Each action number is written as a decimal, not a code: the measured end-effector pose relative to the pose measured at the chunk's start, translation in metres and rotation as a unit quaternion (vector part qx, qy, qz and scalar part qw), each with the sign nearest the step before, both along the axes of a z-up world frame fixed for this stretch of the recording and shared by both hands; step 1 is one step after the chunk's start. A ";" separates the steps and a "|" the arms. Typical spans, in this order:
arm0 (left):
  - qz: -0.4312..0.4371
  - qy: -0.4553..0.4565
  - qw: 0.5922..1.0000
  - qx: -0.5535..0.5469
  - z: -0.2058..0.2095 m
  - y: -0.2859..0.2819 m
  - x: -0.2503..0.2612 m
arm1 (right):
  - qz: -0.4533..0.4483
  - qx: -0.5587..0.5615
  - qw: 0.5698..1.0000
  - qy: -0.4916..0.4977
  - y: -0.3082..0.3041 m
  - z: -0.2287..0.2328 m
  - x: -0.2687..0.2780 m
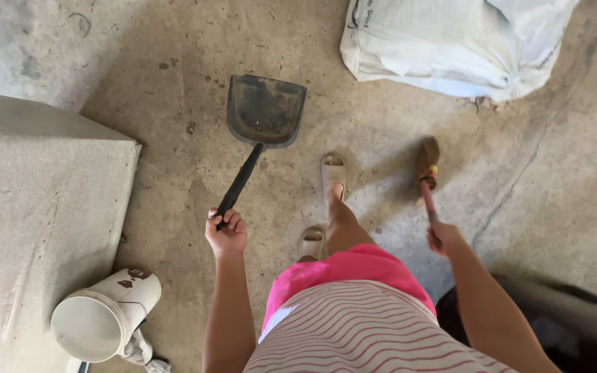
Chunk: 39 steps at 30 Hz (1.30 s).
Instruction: The person sweeps debris from the concrete floor into a handheld dustpan using a small broom, moving across different areas of the workspace.
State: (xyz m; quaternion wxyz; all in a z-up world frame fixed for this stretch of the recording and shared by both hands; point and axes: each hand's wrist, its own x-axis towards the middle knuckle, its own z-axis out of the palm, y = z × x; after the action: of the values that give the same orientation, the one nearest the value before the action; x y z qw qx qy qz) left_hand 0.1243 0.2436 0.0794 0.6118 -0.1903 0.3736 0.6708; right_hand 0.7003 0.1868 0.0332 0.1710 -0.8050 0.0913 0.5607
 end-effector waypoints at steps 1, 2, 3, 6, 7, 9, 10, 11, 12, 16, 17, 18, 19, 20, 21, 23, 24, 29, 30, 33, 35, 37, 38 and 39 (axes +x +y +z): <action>0.003 0.001 1.000 -0.014 0.002 0.015 0.005 | 0.001 -0.027 1.000 0.013 0.033 -0.013 -0.005; 0.007 0.002 1.000 -0.016 0.004 0.028 0.010 | 0.002 -0.052 0.998 0.026 0.063 -0.023 -0.016; 0.012 0.002 1.000 -0.009 0.006 0.040 0.014 | 0.017 -0.062 0.996 0.064 0.087 -0.031 -0.029; 0.032 0.003 0.999 -0.011 0.010 0.081 0.026 | 0.065 -0.012 0.979 0.190 0.162 -0.052 -0.061; 0.041 0.002 0.999 -0.026 0.011 0.090 0.031 | 0.073 0.016 0.979 0.187 0.181 -0.059 -0.072; 0.056 0.006 0.998 -0.033 0.013 0.105 0.034 | 0.077 0.031 0.978 0.193 0.216 -0.068 -0.096; 0.067 0.008 0.997 -0.033 0.015 0.111 0.033 | 0.074 0.019 0.977 0.201 0.236 -0.072 -0.109; 0.070 0.010 0.997 -0.037 0.017 0.114 0.030 | 0.064 0.012 0.975 0.213 0.251 -0.074 -0.124; 0.072 0.016 0.997 -0.026 0.018 0.121 0.028 | 0.055 0.011 0.973 0.222 0.273 -0.078 -0.133; 0.082 0.039 0.995 -0.037 0.017 0.146 0.007 | 0.121 0.063 0.949 0.283 0.347 -0.089 -0.168; 0.085 0.038 0.995 -0.039 0.017 0.151 0.000 | 0.117 0.055 0.952 0.276 0.367 -0.090 -0.175; 0.087 0.040 0.995 -0.043 0.016 0.158 -0.008 | 0.114 0.050 0.955 0.268 0.388 -0.090 -0.180; 0.089 0.041 0.994 -0.047 0.014 0.166 -0.014 | 0.117 0.050 0.955 0.266 0.406 -0.089 -0.181; 0.089 0.042 0.994 -0.050 0.013 0.172 -0.020 | 0.141 0.080 0.958 0.239 0.416 -0.086 -0.181; 0.087 0.065 0.992 -0.057 0.011 0.179 -0.025 | 0.164 0.110 0.957 0.211 0.427 -0.082 -0.180; 0.082 0.089 0.991 -0.055 0.006 0.203 -0.045 | 0.225 0.193 0.934 0.201 0.435 -0.066 -0.161; 0.079 0.080 0.990 -0.089 0.006 0.211 -0.054 | 0.247 0.185 0.939 0.152 0.440 -0.056 -0.146; 0.037 0.102 0.985 -0.136 -0.013 0.274 -0.095 | 0.382 0.150 0.908 -0.088 0.538 -0.050 -0.106; 0.020 0.100 0.984 -0.144 -0.017 0.287 -0.103 | 0.406 0.155 0.895 -0.100 0.566 -0.057 -0.108; -0.009 0.101 0.981 -0.163 -0.027 0.318 -0.117 | 0.387 0.132 0.906 -0.113 0.645 -0.087 -0.129; -0.025 0.103 0.979 -0.173 -0.032 0.338 -0.126 | 0.358 0.123 0.919 -0.106 0.682 -0.109 -0.160; -0.038 0.089 0.986 -0.139 -0.037 0.349 -0.133 | 0.423 0.084 0.893 -0.126 0.697 -0.128 -0.205; -0.039 0.087 0.986 -0.138 -0.040 0.355 -0.136 | 0.420 0.081 0.898 -0.101 0.697 -0.135 -0.224; -0.043 0.093 0.985 -0.139 -0.041 0.358 -0.139 | 0.418 0.077 0.902 -0.076 0.693 -0.140 -0.242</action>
State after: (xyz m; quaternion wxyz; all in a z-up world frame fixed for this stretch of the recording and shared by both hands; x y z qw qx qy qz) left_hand -0.0146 0.6016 0.0387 0.5704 -0.1944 0.5262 0.6000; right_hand 0.4579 0.8793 -0.1067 -0.0106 -0.7939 -0.3102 0.5228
